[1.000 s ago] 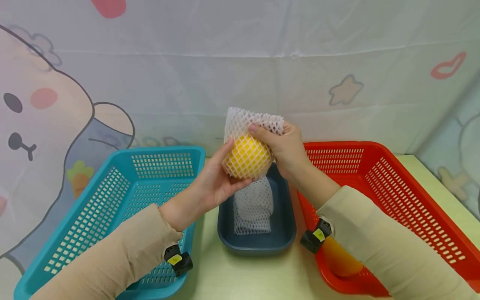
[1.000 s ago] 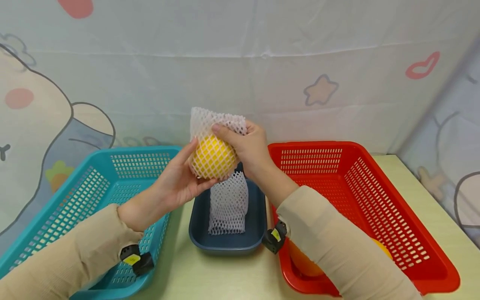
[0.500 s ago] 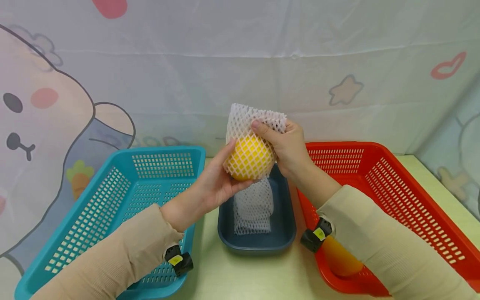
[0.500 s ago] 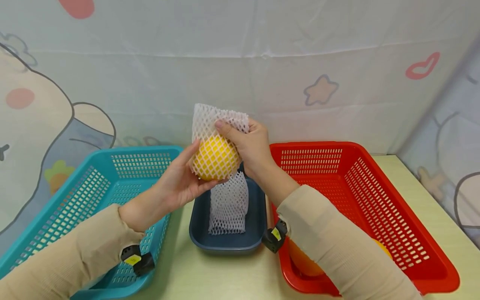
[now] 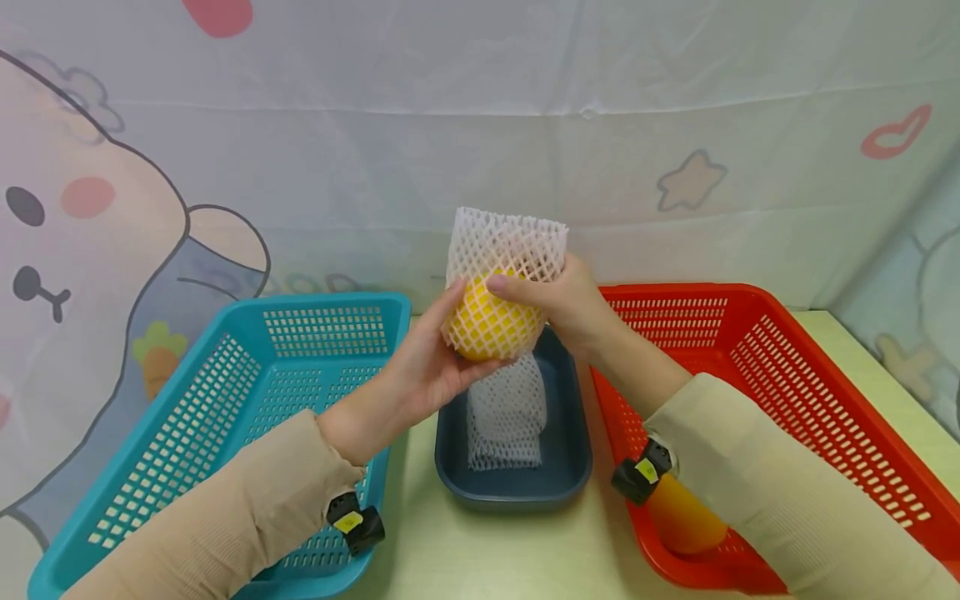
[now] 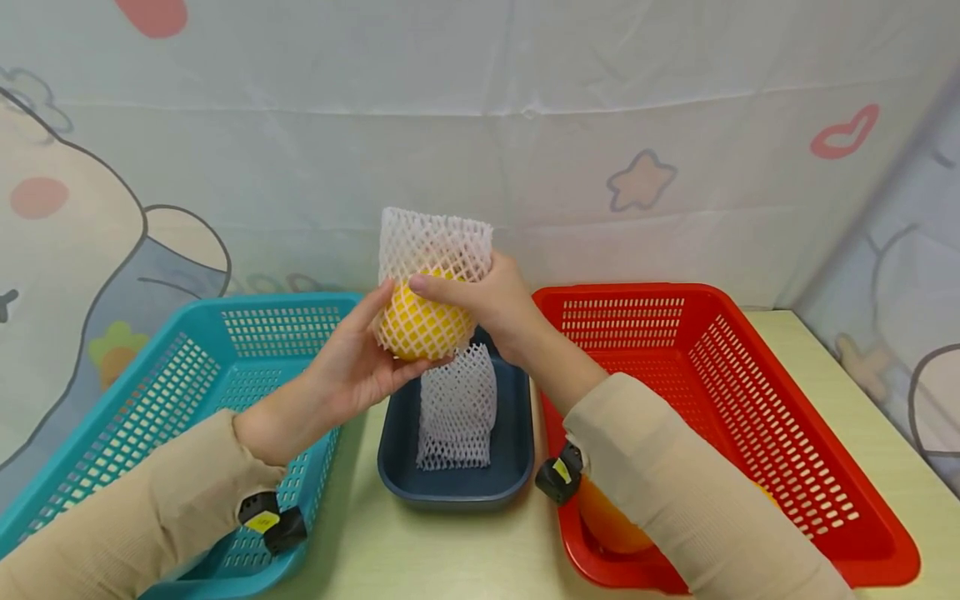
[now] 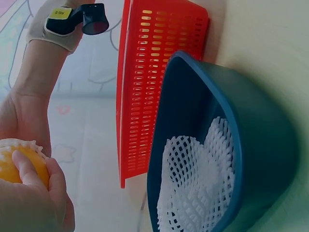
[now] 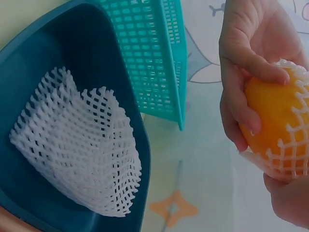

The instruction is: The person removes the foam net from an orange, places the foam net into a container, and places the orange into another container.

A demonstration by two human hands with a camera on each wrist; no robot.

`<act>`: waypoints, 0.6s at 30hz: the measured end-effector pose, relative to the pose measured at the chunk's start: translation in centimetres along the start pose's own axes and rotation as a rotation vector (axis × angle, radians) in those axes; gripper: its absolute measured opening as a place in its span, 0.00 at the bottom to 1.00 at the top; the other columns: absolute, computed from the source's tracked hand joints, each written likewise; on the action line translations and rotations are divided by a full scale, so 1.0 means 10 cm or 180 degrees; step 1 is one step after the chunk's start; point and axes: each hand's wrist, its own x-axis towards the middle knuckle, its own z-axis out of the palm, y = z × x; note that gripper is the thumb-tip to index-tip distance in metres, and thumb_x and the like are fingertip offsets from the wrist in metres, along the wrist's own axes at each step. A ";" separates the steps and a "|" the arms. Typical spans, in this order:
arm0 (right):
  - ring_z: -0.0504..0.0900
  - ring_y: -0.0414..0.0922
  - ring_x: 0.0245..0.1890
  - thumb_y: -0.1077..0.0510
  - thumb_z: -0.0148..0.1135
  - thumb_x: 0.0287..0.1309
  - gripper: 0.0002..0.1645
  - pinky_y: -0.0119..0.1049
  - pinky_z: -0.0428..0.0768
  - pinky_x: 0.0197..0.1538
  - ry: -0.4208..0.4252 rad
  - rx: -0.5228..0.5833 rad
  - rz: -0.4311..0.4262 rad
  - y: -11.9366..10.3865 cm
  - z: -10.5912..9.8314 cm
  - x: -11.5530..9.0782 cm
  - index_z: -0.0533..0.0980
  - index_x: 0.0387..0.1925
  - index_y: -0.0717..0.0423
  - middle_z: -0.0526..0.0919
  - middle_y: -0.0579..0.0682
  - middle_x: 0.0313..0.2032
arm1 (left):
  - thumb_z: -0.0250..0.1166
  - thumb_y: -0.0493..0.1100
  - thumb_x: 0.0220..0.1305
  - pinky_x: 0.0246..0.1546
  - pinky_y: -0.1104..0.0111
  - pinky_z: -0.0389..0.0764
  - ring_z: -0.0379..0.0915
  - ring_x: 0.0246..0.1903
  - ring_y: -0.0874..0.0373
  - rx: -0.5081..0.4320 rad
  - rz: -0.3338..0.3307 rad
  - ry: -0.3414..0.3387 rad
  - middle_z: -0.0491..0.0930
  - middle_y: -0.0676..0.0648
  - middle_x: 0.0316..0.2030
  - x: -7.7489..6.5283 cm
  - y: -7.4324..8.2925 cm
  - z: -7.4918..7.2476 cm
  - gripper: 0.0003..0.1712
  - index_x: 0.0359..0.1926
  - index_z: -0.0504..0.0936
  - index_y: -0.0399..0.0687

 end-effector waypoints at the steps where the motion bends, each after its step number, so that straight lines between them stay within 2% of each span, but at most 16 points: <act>1: 0.76 0.49 0.46 0.61 0.61 0.53 0.25 0.39 0.77 0.50 0.0013 -0.0034 0.0022 0.00 0.01 0.00 0.67 0.54 0.57 0.76 0.55 0.48 | 0.47 0.62 0.66 0.40 0.68 0.80 0.65 0.54 0.46 0.0008 0.0007 -0.0002 0.61 0.42 0.58 0.00 0.00 0.00 0.34 0.67 0.56 0.52; 7: 0.75 0.49 0.46 0.58 0.64 0.52 0.24 0.39 0.76 0.50 0.0156 0.0003 0.0097 -0.01 0.04 0.01 0.70 0.51 0.56 0.77 0.54 0.48 | 0.47 0.63 0.66 0.38 0.70 0.80 0.66 0.52 0.46 -0.0046 -0.0004 -0.0010 0.61 0.42 0.58 -0.01 0.02 0.01 0.34 0.67 0.55 0.53; 18: 0.77 0.48 0.42 0.59 0.64 0.54 0.19 0.35 0.79 0.44 0.0373 0.0160 -0.0015 -0.02 0.04 0.01 0.72 0.48 0.56 0.78 0.54 0.45 | 0.49 0.62 0.66 0.37 0.71 0.80 0.68 0.48 0.46 -0.0085 -0.0038 -0.0088 0.60 0.40 0.58 -0.01 0.03 0.01 0.35 0.67 0.54 0.53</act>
